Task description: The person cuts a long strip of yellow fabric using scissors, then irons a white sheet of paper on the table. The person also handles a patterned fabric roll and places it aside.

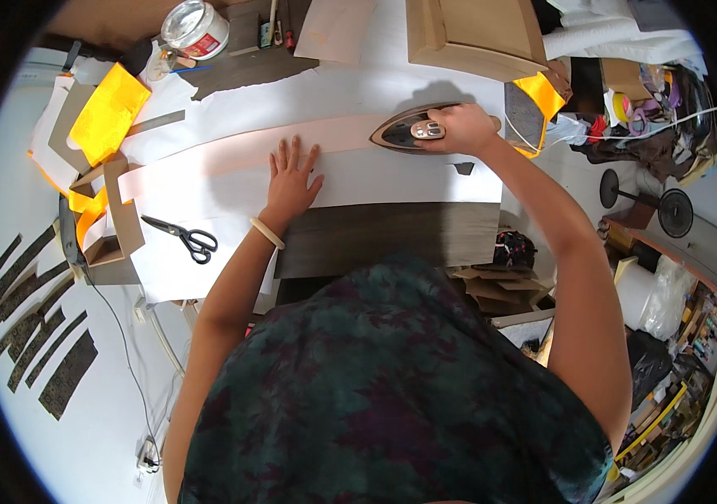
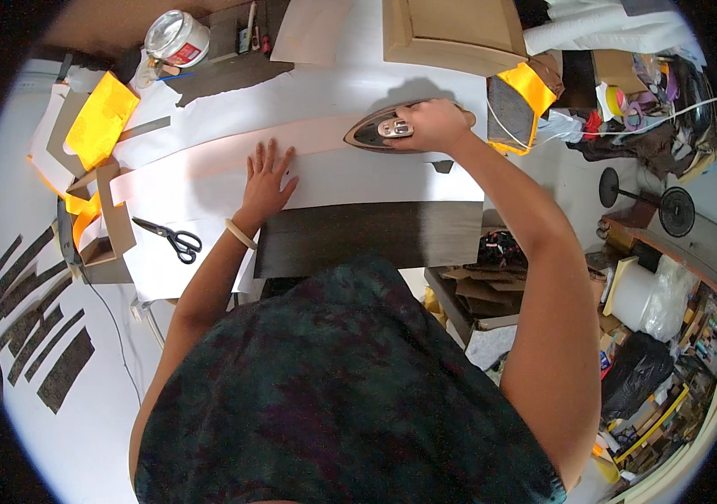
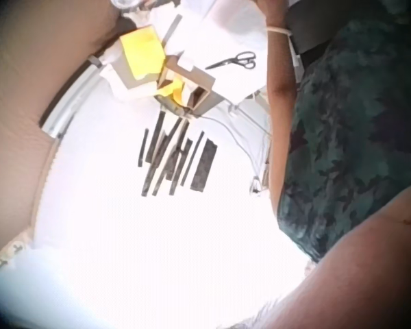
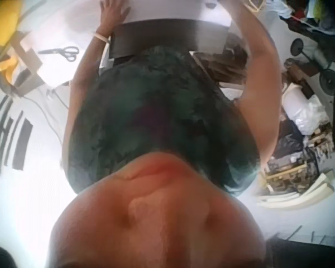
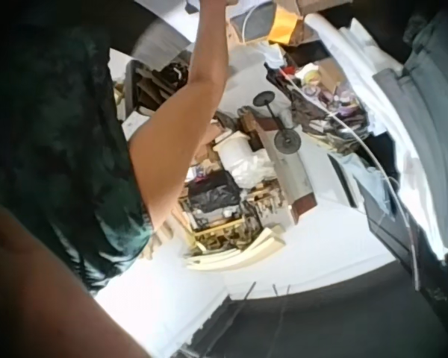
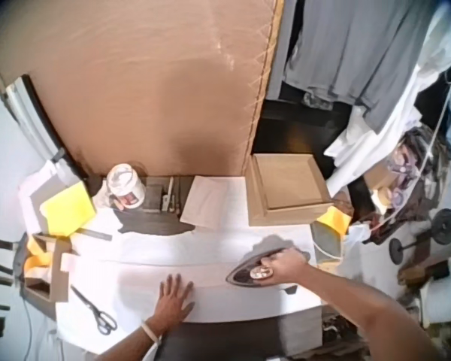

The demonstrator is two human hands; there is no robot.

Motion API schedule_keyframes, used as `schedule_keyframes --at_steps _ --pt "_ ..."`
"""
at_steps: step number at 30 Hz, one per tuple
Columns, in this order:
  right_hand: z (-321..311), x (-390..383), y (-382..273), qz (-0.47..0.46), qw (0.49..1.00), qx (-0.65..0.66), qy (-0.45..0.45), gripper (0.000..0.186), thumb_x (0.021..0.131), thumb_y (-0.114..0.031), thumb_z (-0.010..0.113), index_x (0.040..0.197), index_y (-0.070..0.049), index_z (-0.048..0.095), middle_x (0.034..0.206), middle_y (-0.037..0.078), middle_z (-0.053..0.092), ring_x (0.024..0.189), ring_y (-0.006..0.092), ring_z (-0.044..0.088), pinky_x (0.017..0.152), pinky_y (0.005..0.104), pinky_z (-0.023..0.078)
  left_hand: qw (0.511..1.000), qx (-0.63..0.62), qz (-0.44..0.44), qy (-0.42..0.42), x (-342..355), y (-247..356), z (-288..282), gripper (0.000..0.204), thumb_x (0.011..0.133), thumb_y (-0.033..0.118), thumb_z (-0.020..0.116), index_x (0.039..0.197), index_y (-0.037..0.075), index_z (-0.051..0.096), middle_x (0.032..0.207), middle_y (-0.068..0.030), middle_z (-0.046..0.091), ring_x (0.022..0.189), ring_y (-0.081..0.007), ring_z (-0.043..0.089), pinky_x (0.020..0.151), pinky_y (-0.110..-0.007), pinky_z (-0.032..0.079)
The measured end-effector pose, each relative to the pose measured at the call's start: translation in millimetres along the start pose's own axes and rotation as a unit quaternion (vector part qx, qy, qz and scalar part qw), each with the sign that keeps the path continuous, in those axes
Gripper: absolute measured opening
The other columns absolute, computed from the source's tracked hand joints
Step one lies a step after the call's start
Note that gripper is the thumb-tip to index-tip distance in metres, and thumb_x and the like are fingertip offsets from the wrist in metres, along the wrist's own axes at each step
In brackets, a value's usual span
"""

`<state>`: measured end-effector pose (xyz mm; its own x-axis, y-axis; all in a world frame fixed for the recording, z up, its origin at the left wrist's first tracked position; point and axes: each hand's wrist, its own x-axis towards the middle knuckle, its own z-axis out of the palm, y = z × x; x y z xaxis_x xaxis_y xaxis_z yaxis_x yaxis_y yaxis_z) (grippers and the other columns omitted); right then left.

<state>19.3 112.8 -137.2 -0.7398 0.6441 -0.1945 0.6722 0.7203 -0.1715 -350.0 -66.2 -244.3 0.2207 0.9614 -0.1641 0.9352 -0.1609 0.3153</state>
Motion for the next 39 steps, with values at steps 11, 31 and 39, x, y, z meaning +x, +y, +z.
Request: schedule_keyframes --at_steps 11,31,39 --pt "-13 54 -74 0.1 0.994 0.041 -0.027 0.063 0.088 -0.072 0.066 0.099 -0.01 0.072 0.079 0.016 0.075 0.076 0.0371 0.074 0.071 0.0481 0.06 0.995 -0.063 -0.073 0.011 -30 -8 -8 0.071 0.097 0.029 0.066 0.158 0.004 0.04 0.168 -0.0265 0.028 0.156 -0.0486 0.024 0.127 -0.061 0.019" --pt "24 219 -292 0.035 0.987 0.128 0.094 0.06 0.09 -0.065 0.067 0.098 -0.006 0.074 0.081 0.014 0.076 0.075 0.0318 0.075 0.069 0.0436 0.059 0.97 -0.125 -0.131 0.162 -92 -60 -39 0.028 0.079 0.004 0.063 0.108 0.002 0.066 0.114 -0.018 0.067 0.117 -0.0403 0.06 0.119 -0.061 0.036" --pt "26 176 -236 0.13 0.979 0.13 0.09 0.064 0.091 -0.068 0.063 0.104 -0.007 0.075 0.086 0.014 0.077 0.079 0.0337 0.076 0.074 0.0456 0.061 0.975 -0.139 -0.1 0.14 -73 -72 -27 0.043 0.088 0.013 0.067 0.129 0.0 0.059 0.141 -0.0259 0.054 0.134 -0.0475 0.048 0.119 -0.061 0.033"
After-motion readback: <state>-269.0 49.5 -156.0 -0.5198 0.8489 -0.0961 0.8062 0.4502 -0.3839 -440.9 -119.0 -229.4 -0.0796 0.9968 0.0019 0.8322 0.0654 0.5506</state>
